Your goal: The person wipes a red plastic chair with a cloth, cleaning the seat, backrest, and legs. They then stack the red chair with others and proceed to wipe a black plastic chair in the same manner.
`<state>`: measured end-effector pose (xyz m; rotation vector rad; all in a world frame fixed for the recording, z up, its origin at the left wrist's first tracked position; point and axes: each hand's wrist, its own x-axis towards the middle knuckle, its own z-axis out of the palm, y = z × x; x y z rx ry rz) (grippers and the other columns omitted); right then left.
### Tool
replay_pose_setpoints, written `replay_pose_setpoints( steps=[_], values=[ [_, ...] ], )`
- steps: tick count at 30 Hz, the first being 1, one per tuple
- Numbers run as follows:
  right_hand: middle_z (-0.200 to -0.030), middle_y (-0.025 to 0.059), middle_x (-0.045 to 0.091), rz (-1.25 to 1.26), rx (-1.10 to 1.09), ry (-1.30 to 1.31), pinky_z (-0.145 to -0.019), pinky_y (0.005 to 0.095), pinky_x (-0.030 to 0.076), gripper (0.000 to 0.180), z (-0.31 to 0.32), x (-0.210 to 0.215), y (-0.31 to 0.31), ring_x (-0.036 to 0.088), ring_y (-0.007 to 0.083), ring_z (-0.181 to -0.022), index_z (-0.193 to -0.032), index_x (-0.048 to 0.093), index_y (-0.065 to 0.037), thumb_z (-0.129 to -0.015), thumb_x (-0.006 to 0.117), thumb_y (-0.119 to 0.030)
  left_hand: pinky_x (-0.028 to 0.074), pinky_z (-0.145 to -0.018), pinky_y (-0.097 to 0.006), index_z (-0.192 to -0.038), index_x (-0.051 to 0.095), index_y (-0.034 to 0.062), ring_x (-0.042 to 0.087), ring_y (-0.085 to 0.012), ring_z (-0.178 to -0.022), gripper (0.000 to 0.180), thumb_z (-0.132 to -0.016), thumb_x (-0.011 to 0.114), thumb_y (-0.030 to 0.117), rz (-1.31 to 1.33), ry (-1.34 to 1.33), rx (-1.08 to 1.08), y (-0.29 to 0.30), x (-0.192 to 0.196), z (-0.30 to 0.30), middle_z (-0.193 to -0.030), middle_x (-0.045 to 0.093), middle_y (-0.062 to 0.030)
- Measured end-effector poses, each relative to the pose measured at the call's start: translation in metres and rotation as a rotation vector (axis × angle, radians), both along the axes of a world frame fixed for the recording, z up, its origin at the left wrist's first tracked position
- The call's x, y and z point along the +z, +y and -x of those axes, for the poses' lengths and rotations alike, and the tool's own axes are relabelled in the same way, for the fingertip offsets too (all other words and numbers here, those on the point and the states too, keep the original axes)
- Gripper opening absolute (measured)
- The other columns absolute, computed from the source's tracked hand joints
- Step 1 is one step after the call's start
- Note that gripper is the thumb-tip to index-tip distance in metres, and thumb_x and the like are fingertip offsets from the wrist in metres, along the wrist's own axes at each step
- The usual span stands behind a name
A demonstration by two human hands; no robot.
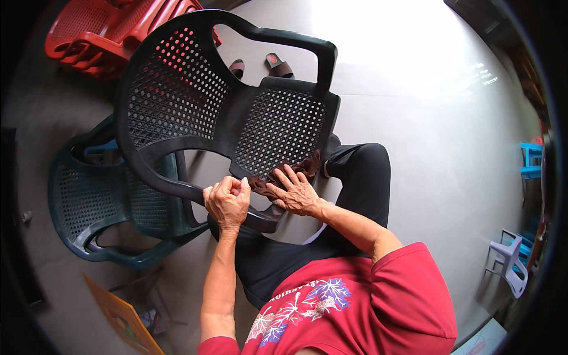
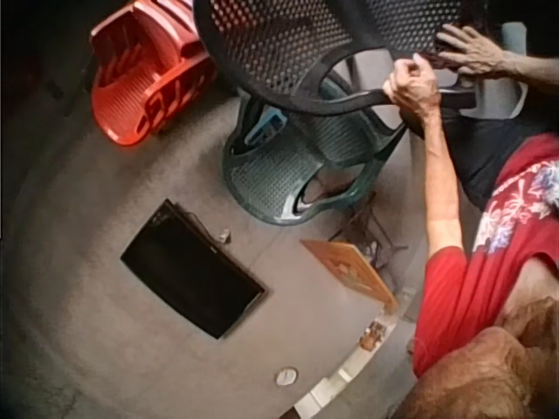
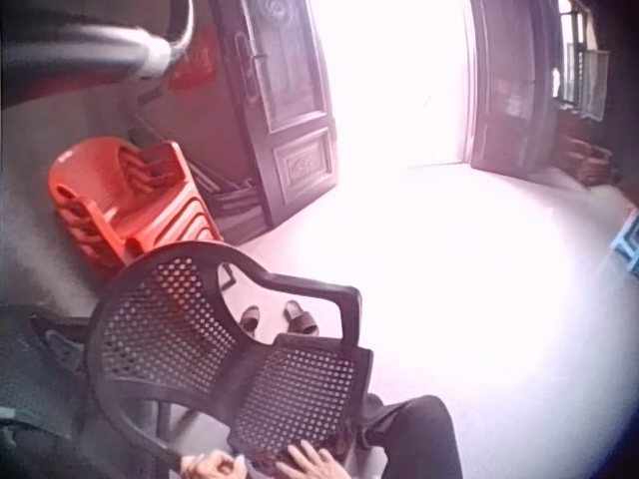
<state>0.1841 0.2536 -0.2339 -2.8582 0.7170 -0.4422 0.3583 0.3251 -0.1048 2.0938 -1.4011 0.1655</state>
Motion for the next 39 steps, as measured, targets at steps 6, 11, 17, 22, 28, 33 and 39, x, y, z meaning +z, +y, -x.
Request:
replay_pose_setpoints(
  steps=[6,11,17,22,28,33,39],
  values=[
    [-0.124,0.0123,0.044,-0.013,-0.042,-0.1,-0.079,0.04,0.041,0.053,-0.075,-0.017,-0.033,0.041,0.0329,-0.114,-0.127,0.048,-0.02,-0.079,0.063,-0.037,0.039,-0.065,-0.036,-0.063,0.053,0.0112,0.052,-0.0228,-0.054,0.024,-0.073,0.073,0.019,-0.006,0.056,-0.004,0.002,0.004,-0.004,-0.052,0.05,0.0004],
    [-0.112,0.0122,0.044,-0.232,-0.432,-0.245,-0.078,0.0437,0.042,0.043,-0.165,-0.013,-0.074,0.043,0.0318,-0.102,-0.114,0.051,-0.018,-0.075,0.067,-0.024,0.038,-0.064,-0.035,-0.061,0.051,0.0125,0.049,-0.0213,-0.051,0.024,-0.072,0.072,0.016,0.052,0.041,-0.052,0.002,0.003,-0.007,-0.048,0.047,0.0018],
    [-0.13,0.0137,0.04,-0.196,-0.411,-0.442,-0.087,0.0456,0.042,0.045,-0.219,-0.022,-0.061,0.039,0.0362,-0.118,-0.126,0.043,-0.015,-0.083,0.056,-0.022,0.038,-0.064,-0.034,-0.061,0.053,0.0126,0.049,-0.0208,-0.05,0.022,-0.071,0.072,0.014,0.066,0.104,-0.073,0.0,0.005,-0.003,-0.048,0.046,0.0021],
    [-0.142,0.0078,0.034,-0.009,-0.031,-0.219,-0.088,0.0422,0.037,0.037,-0.169,-0.042,-0.043,0.033,0.031,-0.128,-0.119,0.051,-0.02,-0.082,0.051,-0.017,0.038,-0.064,-0.034,-0.062,0.052,0.0104,0.049,-0.0207,-0.05,0.022,-0.071,0.072,0.013,0.068,0.11,-0.053,0.003,0.003,-0.005,-0.049,0.046,0.0014],
    [-0.138,0.0038,0.038,-0.308,0.267,-0.123,-0.093,0.049,0.033,0.029,-0.091,-0.025,-0.032,0.031,0.0283,-0.128,-0.107,0.063,-0.027,-0.079,0.058,-0.019,0.039,-0.065,-0.034,-0.06,0.052,0.0092,0.05,-0.0217,-0.052,0.026,-0.074,0.072,0.018,0.069,0.071,-0.014,-0.001,0.002,-0.001,-0.05,0.049,-0.0006],
    [-0.14,0.0035,0.037,-0.334,0.29,0.018,-0.098,0.0503,0.031,0.032,-0.014,-0.01,-0.013,0.03,0.0286,-0.131,-0.109,0.065,-0.027,-0.08,0.057,-0.018,0.039,-0.064,-0.035,-0.061,0.052,0.0119,0.053,-0.0205,-0.054,0.024,-0.074,0.071,0.018,0.046,0.008,0.01,0.0,0.001,-0.003,-0.051,0.049,0.002],
    [-0.136,0.0045,0.04,-0.126,0.206,0.138,-0.09,0.0386,0.04,0.042,0.026,0.013,-0.02,0.038,0.0269,-0.124,-0.122,0.057,-0.021,-0.081,0.052,-0.018,0.039,-0.064,-0.035,-0.061,0.051,0.0124,0.053,-0.0206,-0.054,0.025,-0.074,0.072,0.018,0.038,-0.021,0.011,0.001,-0.003,-0.003,-0.051,0.049,0.0022]
  ],
)
